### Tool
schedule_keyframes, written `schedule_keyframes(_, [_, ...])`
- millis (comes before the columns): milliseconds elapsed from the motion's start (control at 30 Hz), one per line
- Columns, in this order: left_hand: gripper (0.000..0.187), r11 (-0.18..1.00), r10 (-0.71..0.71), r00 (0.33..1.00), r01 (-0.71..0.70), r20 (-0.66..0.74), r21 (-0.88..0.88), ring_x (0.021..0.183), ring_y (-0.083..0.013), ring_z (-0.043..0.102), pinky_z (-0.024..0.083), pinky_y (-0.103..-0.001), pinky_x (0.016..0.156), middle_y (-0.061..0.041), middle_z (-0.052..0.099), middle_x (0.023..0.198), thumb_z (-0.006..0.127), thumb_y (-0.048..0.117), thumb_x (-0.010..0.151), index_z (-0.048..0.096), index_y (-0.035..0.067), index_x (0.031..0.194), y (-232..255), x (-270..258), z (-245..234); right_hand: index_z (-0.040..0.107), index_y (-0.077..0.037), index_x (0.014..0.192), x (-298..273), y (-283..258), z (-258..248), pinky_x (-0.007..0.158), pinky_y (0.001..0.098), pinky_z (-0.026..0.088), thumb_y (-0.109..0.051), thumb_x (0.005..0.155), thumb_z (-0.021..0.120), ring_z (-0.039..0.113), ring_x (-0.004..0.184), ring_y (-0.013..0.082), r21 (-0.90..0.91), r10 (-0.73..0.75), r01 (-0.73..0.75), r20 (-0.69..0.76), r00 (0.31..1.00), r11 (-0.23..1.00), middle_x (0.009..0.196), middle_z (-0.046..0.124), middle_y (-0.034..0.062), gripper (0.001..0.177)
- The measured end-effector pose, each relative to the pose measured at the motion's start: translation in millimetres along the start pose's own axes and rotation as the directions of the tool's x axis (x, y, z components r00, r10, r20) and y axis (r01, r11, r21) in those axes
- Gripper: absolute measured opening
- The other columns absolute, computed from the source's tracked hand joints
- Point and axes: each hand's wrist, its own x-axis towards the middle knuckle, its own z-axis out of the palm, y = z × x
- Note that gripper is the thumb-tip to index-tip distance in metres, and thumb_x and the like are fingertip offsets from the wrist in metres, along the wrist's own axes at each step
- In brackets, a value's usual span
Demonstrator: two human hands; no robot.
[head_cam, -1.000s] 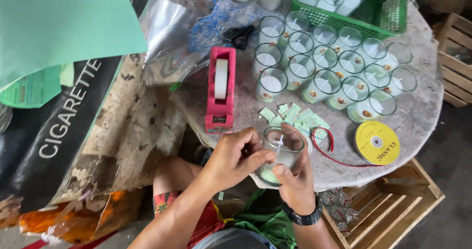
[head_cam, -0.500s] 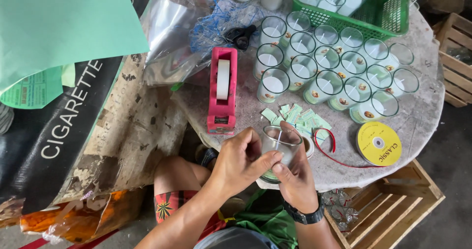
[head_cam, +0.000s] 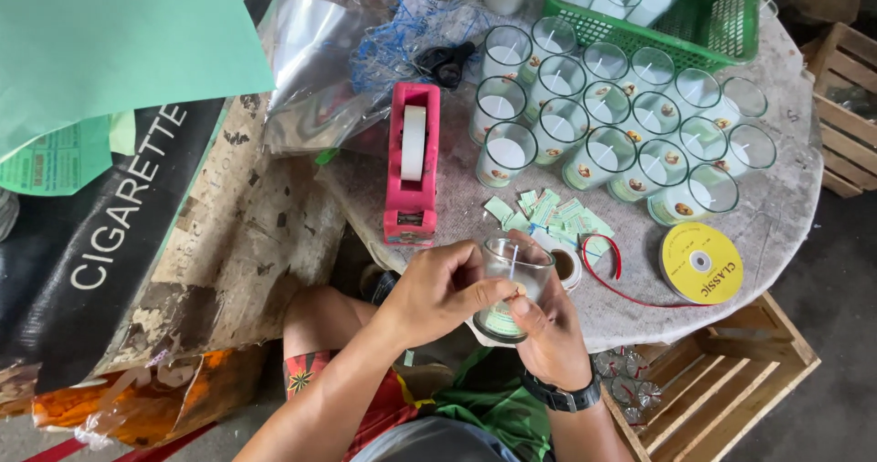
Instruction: Applying small labels to glass candle jars and using a tape dispenser at a workstation.
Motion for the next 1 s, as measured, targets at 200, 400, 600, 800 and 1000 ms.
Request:
schedule_keyframes(200, [0.036,0.960,0.155,0.974,-0.110,-0.163,0.258,0.040,-0.0146,0.041,0.033,-0.030,0.040,0.000,0.046,0.048,0.059,0.038,0.074,0.040,0.010,0.062,4,-3,8,0.029,0.003,0.128,-3,3,-4,0.093,0.0357,0.037,-0.038,0.064,0.070,0.046,0.108,0.0242,-0.030,0.003,-0.003,0.008,1.000,1.000,0.118,0.045,0.0149,0.086])
schedule_keyframes(400, [0.029,0.961,0.276,0.950,-0.267,-0.149,0.075,0.038,-0.0077,0.032,0.026,-0.025,0.033,0.002,0.042,0.048,0.052,0.029,0.083,0.043,0.011,0.062,5,-6,3,0.029,0.004,0.127,-1,6,-2,0.089,0.0364,0.039,-0.025,0.073,0.072,0.050,0.103,0.0258,0.271,0.011,-0.040,0.109,0.994,0.962,0.114,0.050,0.0163,0.075])
schedule_keyframes(600, [0.027,0.878,0.425,0.802,-0.252,-0.419,0.408,0.076,-0.0155,0.054,0.050,-0.024,0.061,-0.013,0.048,0.094,0.054,0.009,0.082,0.044,0.001,0.105,-11,-7,-49,0.030,-0.004,0.128,-4,14,4,0.069,0.0401,0.051,-0.025,0.075,0.067,0.055,0.095,0.0383,0.329,0.064,-0.089,0.086,0.994,0.940,0.113,0.048,0.0202,0.068])
schedule_keyframes(800, [0.053,0.849,0.200,0.838,0.110,-0.507,0.516,0.063,-0.0165,0.061,0.050,-0.025,0.053,-0.009,0.053,0.095,0.036,0.048,0.084,0.059,0.001,0.077,-50,7,-69,0.031,-0.004,0.124,-4,32,27,0.089,0.0503,0.041,-0.023,0.075,0.072,0.040,0.114,0.0456,0.454,-0.012,-0.045,0.121,0.993,0.890,0.110,0.051,0.0213,0.067])
schedule_keyframes(1000, [0.054,0.890,-0.041,0.947,0.179,-0.317,0.419,0.114,-0.0309,0.044,0.035,-0.039,0.086,-0.023,0.041,0.125,0.044,0.056,0.074,0.063,0.006,0.080,-84,38,-64,0.029,-0.001,0.128,11,52,28,0.093,0.0415,0.038,-0.014,0.074,0.071,0.049,0.107,0.0292,0.549,-0.089,0.039,0.064,0.994,0.835,0.116,0.048,0.0213,0.070])
